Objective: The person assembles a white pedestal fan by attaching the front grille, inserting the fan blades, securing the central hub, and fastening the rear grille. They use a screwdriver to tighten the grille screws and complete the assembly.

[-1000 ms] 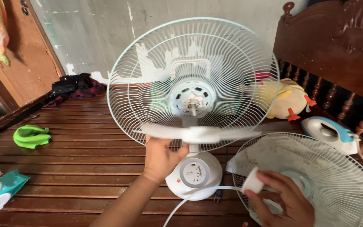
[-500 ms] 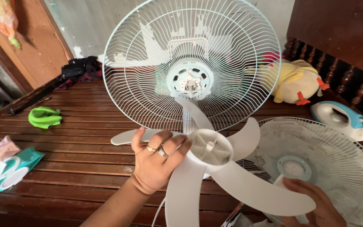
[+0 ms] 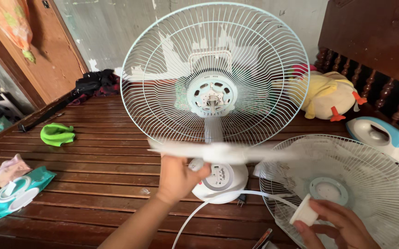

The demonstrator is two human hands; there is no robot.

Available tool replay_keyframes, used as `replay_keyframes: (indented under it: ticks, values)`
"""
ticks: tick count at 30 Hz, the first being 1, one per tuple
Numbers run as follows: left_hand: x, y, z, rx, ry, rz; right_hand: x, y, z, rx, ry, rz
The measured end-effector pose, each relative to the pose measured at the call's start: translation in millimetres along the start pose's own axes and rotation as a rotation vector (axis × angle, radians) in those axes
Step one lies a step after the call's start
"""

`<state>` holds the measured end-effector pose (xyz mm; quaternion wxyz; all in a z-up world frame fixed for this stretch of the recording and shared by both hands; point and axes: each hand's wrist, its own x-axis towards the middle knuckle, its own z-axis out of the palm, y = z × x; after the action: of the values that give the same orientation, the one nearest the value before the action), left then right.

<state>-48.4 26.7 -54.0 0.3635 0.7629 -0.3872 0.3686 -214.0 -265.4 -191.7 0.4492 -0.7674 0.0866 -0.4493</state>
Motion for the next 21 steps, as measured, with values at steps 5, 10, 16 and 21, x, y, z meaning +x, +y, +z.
replay_keyframes:
  ticks: [5, 10, 16, 21]
  values:
    - [14, -38, 28, -0.530, -0.043, -0.392, 4, -14, -1, -0.025, 0.012, -0.043]
    - [21, -65, 46, -0.712, -0.048, -0.509, 3, 2, -6, -0.101, 0.024, 0.040]
    - [4, -85, 30, -0.735, -0.092, -0.530, 9, 45, -22, -0.146, 0.028, 0.141]
    - [-19, -94, 6, -0.704, -0.128, -0.652, 21, 76, -18, -0.257, 0.161, 0.218]
